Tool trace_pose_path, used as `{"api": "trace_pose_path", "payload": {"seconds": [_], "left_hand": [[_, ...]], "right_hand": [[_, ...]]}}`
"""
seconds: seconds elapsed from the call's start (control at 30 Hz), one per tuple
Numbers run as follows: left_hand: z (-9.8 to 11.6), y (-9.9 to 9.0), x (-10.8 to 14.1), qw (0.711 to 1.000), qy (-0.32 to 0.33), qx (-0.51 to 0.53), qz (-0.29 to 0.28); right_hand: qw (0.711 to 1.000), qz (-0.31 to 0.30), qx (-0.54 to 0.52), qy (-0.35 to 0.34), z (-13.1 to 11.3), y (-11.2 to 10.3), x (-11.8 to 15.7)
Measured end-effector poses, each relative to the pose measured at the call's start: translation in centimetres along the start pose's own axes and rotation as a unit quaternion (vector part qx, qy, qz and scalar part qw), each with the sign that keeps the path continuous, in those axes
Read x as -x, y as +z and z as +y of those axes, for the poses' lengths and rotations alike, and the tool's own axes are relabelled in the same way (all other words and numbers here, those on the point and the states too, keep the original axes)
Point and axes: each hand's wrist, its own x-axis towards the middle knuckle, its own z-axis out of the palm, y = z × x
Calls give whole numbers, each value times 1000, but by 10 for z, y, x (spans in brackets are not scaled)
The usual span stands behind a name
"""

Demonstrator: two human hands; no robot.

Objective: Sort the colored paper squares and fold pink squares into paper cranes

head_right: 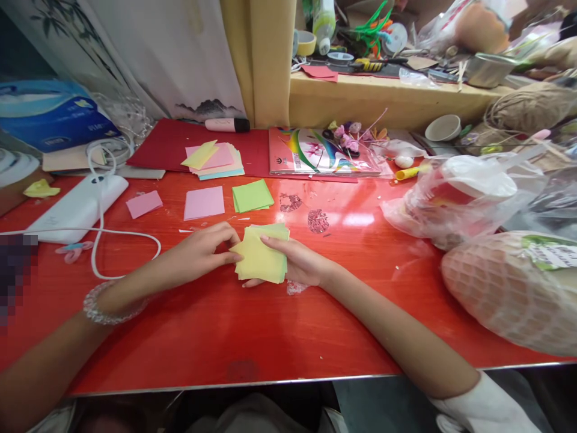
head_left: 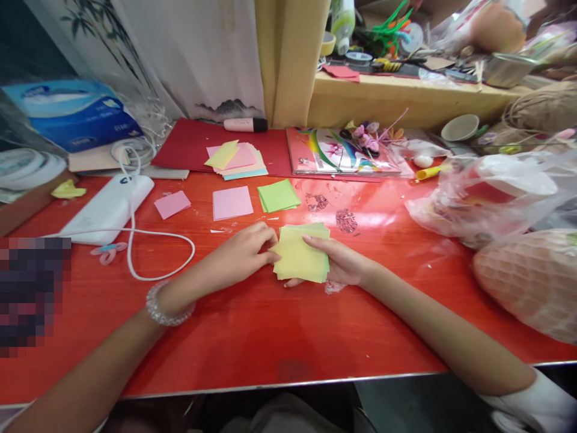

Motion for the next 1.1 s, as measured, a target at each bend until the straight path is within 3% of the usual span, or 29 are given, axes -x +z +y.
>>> {"api": "trace_pose_path", "payload": {"seconds": [0.23,0.57,0.93,1.1], "left_hand": [[0,9,5,998,11,30,46],[6,19,5,998,-32,62,7],[8,22,6,998,-19,34,41],[8,22,5,999,-30,41,20]], "right_hand": [[1000,13,10,-13,0,3,0],[997,66,27,-8,0,6,-2],[998,49,36,-16,2,2,-1],[997,68,33,-16,1,4,-2]]}}
